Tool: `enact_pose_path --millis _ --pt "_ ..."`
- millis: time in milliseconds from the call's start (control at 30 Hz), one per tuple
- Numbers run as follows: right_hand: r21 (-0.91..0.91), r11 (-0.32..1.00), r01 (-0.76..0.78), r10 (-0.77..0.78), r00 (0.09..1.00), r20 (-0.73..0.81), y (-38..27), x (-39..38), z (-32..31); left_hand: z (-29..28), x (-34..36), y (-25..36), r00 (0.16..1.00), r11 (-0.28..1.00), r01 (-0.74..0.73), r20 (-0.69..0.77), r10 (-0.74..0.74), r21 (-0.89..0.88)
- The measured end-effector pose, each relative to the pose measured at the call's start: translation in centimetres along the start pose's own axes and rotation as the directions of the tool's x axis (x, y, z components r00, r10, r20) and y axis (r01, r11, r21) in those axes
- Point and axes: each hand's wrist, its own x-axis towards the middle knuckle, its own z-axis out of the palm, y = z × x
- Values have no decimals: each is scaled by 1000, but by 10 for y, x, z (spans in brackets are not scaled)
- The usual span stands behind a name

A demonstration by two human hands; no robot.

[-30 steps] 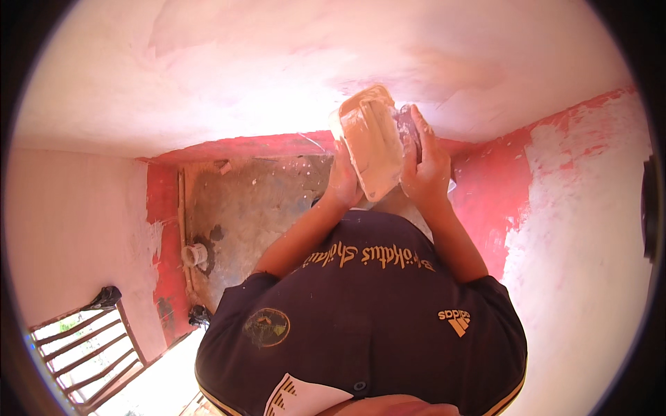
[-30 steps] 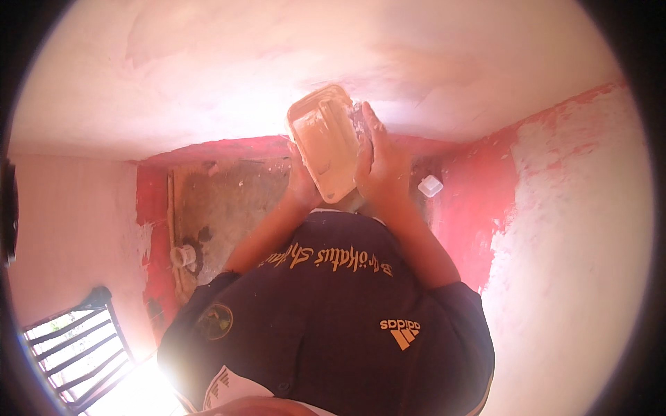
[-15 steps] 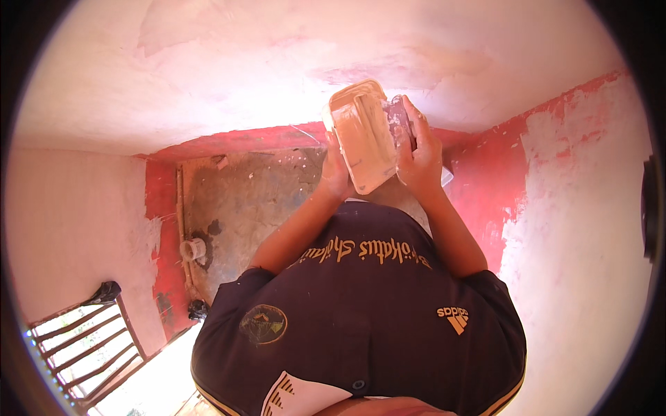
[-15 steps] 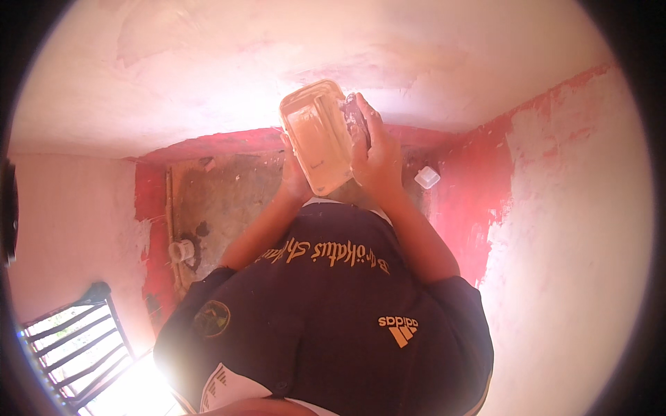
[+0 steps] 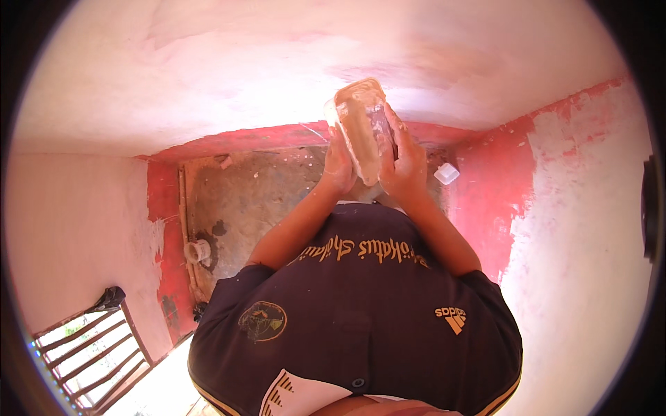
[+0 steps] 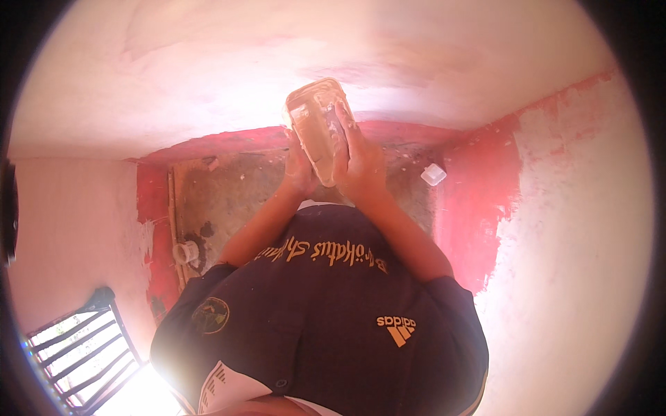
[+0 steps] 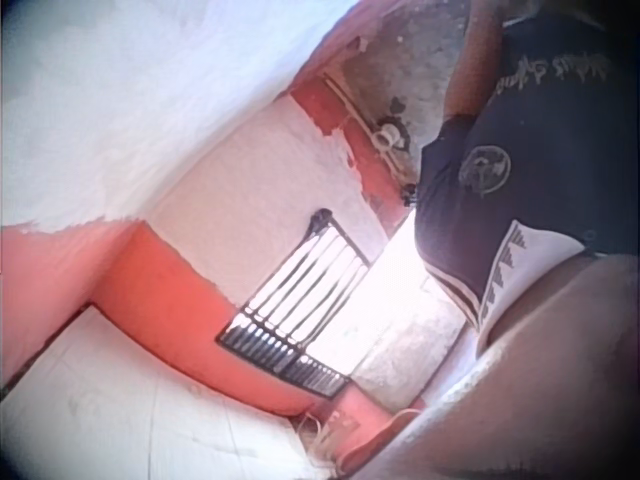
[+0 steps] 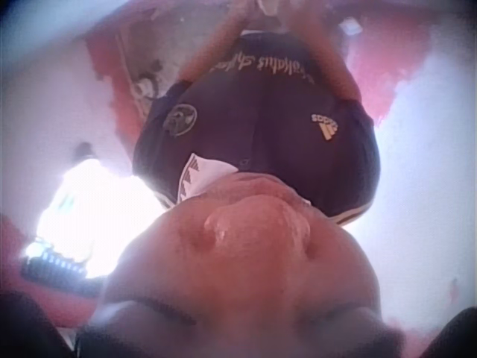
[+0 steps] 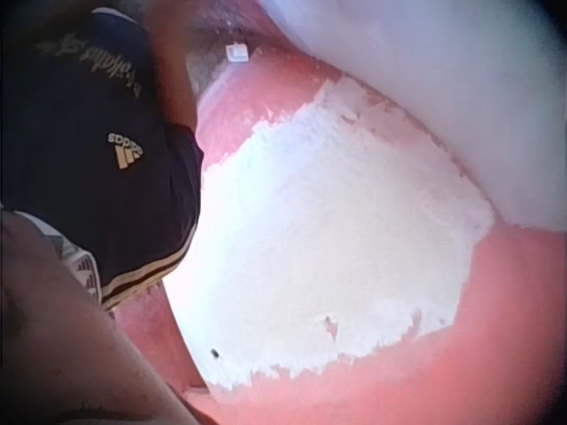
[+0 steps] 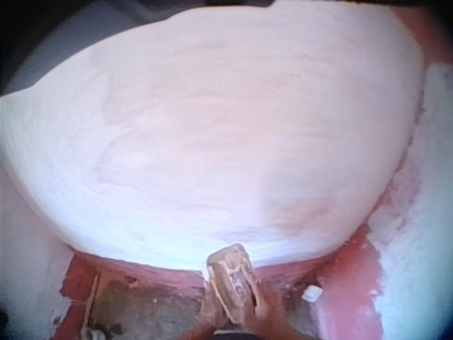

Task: The person applies plaster to a pink wall using a putty knife, taking the plaster from a small plastic container held in their other hand.

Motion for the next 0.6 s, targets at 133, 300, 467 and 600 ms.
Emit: enact_pose_path --millis 133,300,467,600 --pt "71 991 118 -114 992 -56 -1 -5 36 -16 -4 13 999 999 38 10 -38 8" --pt "553 790 -266 270 960 76 9 4 71 -51 -11 37 995 992 98 16 -97 -79" --pt "799 446 -404 488 858 162 2 11 85 -93 -6 38 991 992 108 82 -103 -62" --pt "773 451 -447 533 829 168 11 -2 99 -119 -2 43 981 983 178 66 -181 50"
